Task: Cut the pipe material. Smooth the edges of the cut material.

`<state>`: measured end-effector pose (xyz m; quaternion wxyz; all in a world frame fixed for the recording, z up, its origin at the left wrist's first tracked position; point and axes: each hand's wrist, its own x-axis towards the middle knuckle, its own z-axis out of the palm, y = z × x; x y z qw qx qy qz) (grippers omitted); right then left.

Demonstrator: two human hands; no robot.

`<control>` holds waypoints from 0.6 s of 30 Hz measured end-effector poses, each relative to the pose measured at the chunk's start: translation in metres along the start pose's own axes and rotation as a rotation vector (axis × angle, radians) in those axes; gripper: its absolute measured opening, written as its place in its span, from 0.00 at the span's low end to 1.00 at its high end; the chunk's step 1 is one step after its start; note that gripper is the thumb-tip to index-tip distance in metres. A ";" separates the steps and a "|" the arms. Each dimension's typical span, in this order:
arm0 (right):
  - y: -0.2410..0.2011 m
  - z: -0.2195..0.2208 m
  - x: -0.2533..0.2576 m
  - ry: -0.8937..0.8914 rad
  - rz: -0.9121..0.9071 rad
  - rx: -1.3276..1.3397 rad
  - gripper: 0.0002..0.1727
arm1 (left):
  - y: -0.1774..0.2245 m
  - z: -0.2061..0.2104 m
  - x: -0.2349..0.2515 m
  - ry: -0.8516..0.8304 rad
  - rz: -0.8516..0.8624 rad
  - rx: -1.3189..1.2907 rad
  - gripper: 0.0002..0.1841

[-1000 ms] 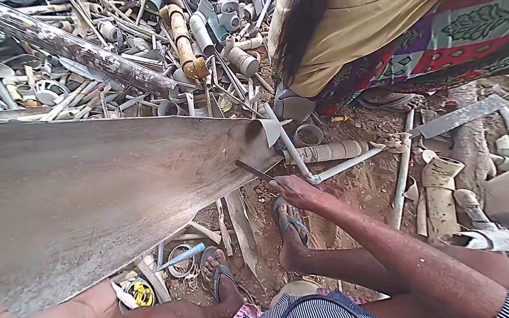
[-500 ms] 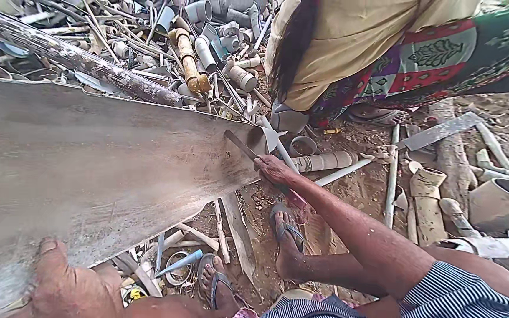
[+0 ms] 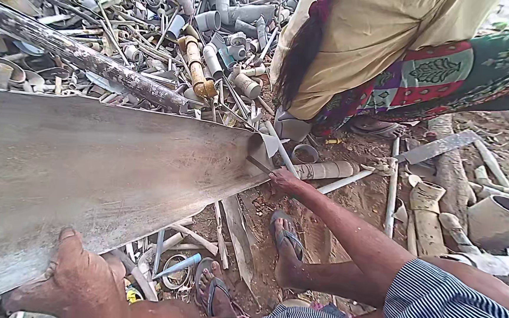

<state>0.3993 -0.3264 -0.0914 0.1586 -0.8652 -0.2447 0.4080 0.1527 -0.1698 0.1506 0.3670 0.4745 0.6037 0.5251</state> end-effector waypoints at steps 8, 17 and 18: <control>-0.063 -0.016 -0.036 0.179 -0.272 0.269 0.22 | -0.058 0.000 0.039 0.003 0.139 -0.107 0.24; -0.011 -0.017 -0.012 0.101 0.152 0.125 0.22 | -0.090 -0.002 0.060 -0.012 0.224 -0.165 0.23; -0.013 -0.031 -0.017 0.103 0.140 -0.038 0.23 | -0.093 -0.002 0.061 -0.029 0.228 -0.184 0.24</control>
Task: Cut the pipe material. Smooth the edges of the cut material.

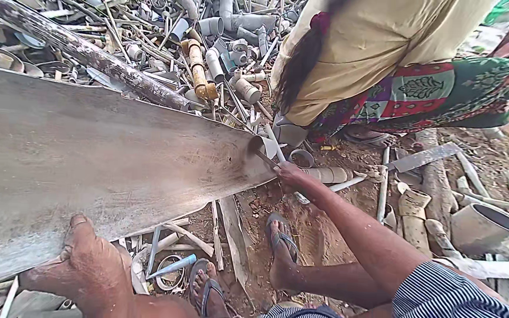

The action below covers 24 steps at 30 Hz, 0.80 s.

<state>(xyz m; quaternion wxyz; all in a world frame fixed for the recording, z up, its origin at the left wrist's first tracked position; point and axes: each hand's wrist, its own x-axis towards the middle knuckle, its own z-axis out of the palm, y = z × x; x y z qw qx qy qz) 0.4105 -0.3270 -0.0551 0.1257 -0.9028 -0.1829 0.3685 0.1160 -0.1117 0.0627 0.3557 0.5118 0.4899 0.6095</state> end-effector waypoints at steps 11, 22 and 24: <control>-0.107 -0.098 -0.051 0.477 -0.652 -0.813 0.12 | -0.012 -0.001 0.007 -0.002 0.009 -0.012 0.29; -0.059 -0.116 -0.019 0.468 -0.431 -1.018 0.11 | -0.015 -0.002 0.011 -0.032 0.065 0.066 0.27; -0.070 -0.118 -0.025 0.502 -0.490 -1.019 0.11 | -0.016 -0.002 0.011 -0.046 0.074 0.045 0.27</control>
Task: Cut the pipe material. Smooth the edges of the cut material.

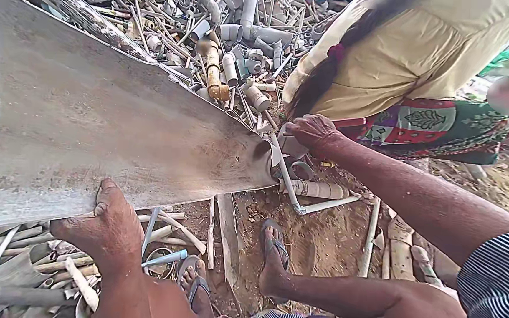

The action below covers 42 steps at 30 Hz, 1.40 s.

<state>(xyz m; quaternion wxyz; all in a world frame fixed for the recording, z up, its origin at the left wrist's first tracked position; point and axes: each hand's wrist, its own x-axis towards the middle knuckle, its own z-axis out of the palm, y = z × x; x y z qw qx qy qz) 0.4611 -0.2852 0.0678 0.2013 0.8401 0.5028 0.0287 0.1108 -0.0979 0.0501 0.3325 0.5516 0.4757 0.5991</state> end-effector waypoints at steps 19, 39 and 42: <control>-0.005 -0.008 0.023 -0.172 0.067 -0.067 0.13 | -0.014 -0.005 0.004 -0.043 -0.055 -0.046 0.33; -0.018 -0.057 0.028 0.412 -0.213 0.065 0.11 | -0.032 -0.005 0.016 -0.034 -0.042 -0.079 0.33; -0.027 -0.063 0.030 0.503 -0.279 0.113 0.09 | -0.028 -0.004 0.014 -0.036 -0.056 -0.065 0.32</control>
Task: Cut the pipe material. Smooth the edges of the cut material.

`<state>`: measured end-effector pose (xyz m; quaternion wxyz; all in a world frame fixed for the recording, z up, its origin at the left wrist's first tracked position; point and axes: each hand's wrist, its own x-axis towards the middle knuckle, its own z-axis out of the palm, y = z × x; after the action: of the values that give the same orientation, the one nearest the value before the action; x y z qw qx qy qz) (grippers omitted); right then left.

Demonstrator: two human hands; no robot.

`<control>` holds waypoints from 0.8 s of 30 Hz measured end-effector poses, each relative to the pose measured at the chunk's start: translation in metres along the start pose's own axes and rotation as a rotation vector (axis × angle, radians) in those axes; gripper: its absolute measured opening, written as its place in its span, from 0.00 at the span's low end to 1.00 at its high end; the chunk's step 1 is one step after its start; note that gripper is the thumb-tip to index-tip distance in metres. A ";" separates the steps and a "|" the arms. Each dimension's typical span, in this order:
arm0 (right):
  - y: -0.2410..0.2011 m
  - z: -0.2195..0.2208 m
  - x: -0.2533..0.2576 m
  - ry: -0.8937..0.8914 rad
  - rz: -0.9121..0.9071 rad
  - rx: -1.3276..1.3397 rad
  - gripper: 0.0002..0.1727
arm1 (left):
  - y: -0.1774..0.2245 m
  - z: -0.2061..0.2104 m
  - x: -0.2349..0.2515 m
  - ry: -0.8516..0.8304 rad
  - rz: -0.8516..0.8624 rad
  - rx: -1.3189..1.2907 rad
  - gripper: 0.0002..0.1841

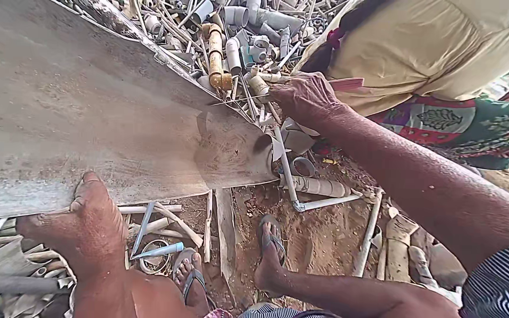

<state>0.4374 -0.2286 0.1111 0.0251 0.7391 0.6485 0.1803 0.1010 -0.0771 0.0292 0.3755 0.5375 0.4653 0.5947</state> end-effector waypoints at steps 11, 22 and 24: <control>0.002 0.012 -0.019 -0.262 0.135 -0.105 0.09 | 0.011 0.003 -0.006 0.012 -0.018 0.114 0.31; -0.024 0.003 -0.019 -0.278 0.228 -0.169 0.07 | 0.015 0.010 -0.010 0.048 0.061 0.148 0.34; -0.024 -0.008 -0.013 -0.213 0.215 -0.148 0.10 | 0.014 0.009 -0.011 0.042 0.067 0.138 0.35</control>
<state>0.4107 -0.2388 0.1086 0.1285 0.8153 0.5444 0.1498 0.1123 -0.0901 0.0396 0.3075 0.5650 0.4946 0.5844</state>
